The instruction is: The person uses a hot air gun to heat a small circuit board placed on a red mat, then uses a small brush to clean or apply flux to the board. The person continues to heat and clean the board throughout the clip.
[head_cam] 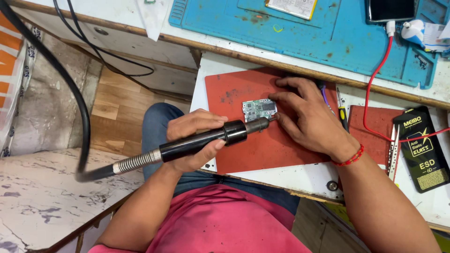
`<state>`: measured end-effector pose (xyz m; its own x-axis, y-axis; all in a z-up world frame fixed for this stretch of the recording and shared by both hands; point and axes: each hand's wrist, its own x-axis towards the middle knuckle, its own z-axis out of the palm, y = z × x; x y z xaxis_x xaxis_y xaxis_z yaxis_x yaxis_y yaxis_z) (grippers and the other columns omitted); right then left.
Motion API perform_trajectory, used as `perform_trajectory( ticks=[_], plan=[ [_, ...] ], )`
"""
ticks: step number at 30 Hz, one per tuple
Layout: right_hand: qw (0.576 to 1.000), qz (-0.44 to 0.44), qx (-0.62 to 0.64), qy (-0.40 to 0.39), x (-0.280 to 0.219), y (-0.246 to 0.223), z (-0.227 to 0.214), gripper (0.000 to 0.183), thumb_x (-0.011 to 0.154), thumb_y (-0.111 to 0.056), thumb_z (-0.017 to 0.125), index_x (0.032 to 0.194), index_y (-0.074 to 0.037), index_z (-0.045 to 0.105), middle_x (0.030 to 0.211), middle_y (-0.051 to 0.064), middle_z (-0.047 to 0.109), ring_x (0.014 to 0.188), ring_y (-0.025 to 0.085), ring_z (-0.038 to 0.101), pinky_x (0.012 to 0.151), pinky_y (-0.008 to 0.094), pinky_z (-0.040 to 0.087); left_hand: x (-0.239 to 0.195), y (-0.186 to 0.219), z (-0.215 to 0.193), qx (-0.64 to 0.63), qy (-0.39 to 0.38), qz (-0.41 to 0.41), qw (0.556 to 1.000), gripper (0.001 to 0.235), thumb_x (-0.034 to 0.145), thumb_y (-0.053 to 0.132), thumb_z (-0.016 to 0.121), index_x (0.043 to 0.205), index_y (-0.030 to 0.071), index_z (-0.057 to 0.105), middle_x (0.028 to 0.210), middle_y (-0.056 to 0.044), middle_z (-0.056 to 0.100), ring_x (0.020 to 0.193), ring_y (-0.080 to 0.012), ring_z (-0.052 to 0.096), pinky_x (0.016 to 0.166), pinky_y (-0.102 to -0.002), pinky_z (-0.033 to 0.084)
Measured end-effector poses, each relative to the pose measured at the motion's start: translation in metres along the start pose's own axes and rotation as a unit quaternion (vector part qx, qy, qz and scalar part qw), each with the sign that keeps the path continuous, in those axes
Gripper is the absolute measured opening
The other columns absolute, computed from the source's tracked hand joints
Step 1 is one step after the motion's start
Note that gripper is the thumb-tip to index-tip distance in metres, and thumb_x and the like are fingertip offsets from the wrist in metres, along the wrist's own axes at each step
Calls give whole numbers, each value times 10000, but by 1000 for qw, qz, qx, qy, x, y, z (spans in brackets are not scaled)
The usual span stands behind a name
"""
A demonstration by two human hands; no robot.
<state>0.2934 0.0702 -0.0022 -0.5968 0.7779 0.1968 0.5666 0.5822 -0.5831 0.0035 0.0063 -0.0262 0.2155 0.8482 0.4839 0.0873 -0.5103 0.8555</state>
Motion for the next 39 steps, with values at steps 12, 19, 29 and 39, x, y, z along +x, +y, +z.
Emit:
perform_trajectory(
  ticks=[12,19,29,39],
  plan=[
    [1000,16,12,10,-3,0,3,345,911,-69,728,1239,9,653,1414,194,534,1324,375,523,1096,428,463,-3,-2,-1,-37,13,-8,999,297,908,176,793,1125,-6,701,1099,-181,747,1006,-254,754,886,-313,606],
    [1000,15,7,10,-5,1,3,349,916,-68,733,1247,7,654,1416,192,534,1327,375,521,1106,431,460,-3,-4,0,0,24,-9,1000,257,918,153,783,1110,1,705,1087,-180,750,960,-236,765,855,-293,616],
    [1000,11,2,9,-3,2,4,348,911,-63,735,1243,2,655,1418,185,536,1329,373,521,1106,436,463,-2,0,-2,6,27,-6,1000,261,905,142,786,1106,-2,704,1074,-174,747,961,-240,762,862,-295,610],
    [999,-6,35,4,-2,-4,-1,536,846,-126,756,1348,-8,612,1448,237,467,1356,407,481,1128,462,445,-5,-2,0,14,48,-20,999,253,908,171,780,1081,4,701,1074,-163,750,955,-228,753,841,-291,601]
  ],
)
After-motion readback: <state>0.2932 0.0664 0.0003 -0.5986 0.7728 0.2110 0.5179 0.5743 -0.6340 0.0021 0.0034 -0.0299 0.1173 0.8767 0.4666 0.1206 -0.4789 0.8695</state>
